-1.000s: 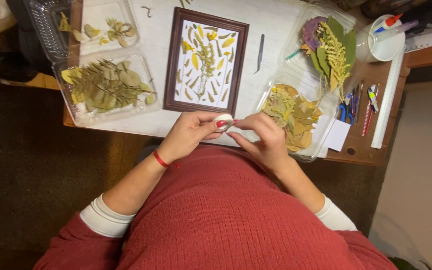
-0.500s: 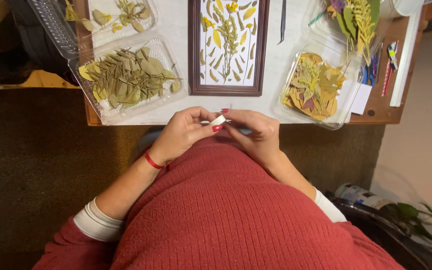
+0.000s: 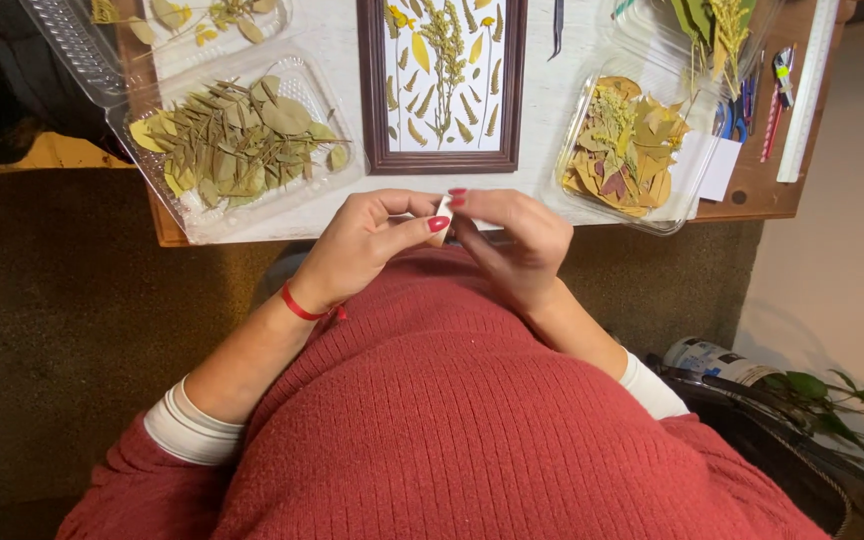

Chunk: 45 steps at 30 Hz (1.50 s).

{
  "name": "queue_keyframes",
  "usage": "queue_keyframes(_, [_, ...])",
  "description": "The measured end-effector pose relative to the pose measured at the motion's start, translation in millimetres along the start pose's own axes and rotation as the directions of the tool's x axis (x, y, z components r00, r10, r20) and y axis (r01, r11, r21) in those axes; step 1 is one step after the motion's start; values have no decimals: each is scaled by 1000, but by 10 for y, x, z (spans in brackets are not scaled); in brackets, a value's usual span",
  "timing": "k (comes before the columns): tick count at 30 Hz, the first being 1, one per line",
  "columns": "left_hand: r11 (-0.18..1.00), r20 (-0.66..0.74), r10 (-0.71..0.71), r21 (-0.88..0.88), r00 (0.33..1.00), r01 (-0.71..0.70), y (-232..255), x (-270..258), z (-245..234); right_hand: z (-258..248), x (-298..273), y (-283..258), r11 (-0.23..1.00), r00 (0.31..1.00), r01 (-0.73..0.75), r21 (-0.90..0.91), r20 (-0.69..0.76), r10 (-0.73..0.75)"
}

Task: Arranging and securing pressed dried leaves and flowers into a picture frame.

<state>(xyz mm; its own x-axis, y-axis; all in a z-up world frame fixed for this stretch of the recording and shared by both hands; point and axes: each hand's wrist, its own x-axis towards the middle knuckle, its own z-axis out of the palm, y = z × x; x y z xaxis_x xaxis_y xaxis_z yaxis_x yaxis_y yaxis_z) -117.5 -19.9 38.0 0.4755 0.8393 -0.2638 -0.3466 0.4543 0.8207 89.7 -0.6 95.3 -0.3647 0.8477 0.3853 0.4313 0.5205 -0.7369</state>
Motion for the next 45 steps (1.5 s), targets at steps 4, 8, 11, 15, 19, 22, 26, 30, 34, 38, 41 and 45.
queue_keyframes(4, [997, 8, 70, -31, 998, -70, 75, -18, 95, 40, -63, 154, 947, 959, -281, 157, 6, 284])
queue_keyframes(8, [995, -2, 91, -49, 996, -91, 156, -16, 148, 18, -52, 231, 876, 924, -378, 300, 63, 377])
queue_keyframes(11, [997, -25, 71, -3, 997, -71, 222, -21, 188, 35, -76, 285, 793, 875, -473, 383, 103, 473])
queue_keyframes(15, [992, 5, 118, -40, 993, -118, 234, 1, 231, 25, -110, 400, 613, 754, -633, 472, 198, 627])
queue_keyframes(19, [959, -69, 158, 248, 985, -137, 443, 14, 344, -100, -89, 409, 603, 751, -653, 459, 289, 593])
queue_keyframes(22, [887, -173, 169, 456, 970, -73, 523, 34, 397, -214, -96, 401, 625, 838, -514, 588, 189, 511])
queue_keyframes(26, [699, -101, 358, 689, 928, -194, 509, 56, 423, -317, -97, 388, 482, 752, -628, 611, 317, 578])
queue_keyframes(30, [588, -48, 460, 765, 887, -264, 565, 84, 492, -280, -66, 317, 572, 784, -616, 541, 350, 513])
queue_keyframes(34, [744, -198, 348, 653, 916, -141, 733, 104, 521, -398, -15, 351, 705, 830, -552, 446, 379, 410])
queue_keyframes(38, [650, -27, 378, 719, 926, -244, 805, 69, 426, -529, 98, 211, 601, 733, -661, 449, 558, 389])
queue_keyframes(41, [618, 49, 408, 720, 912, -316, 844, 36, 368, -629, 183, 99, 448, 666, -741, 501, 639, 386])
queue_keyframes(45, [782, 46, 313, 554, 949, -285, 863, 3, 332, -712, 219, 32, 280, 616, -788, 549, 713, 335])
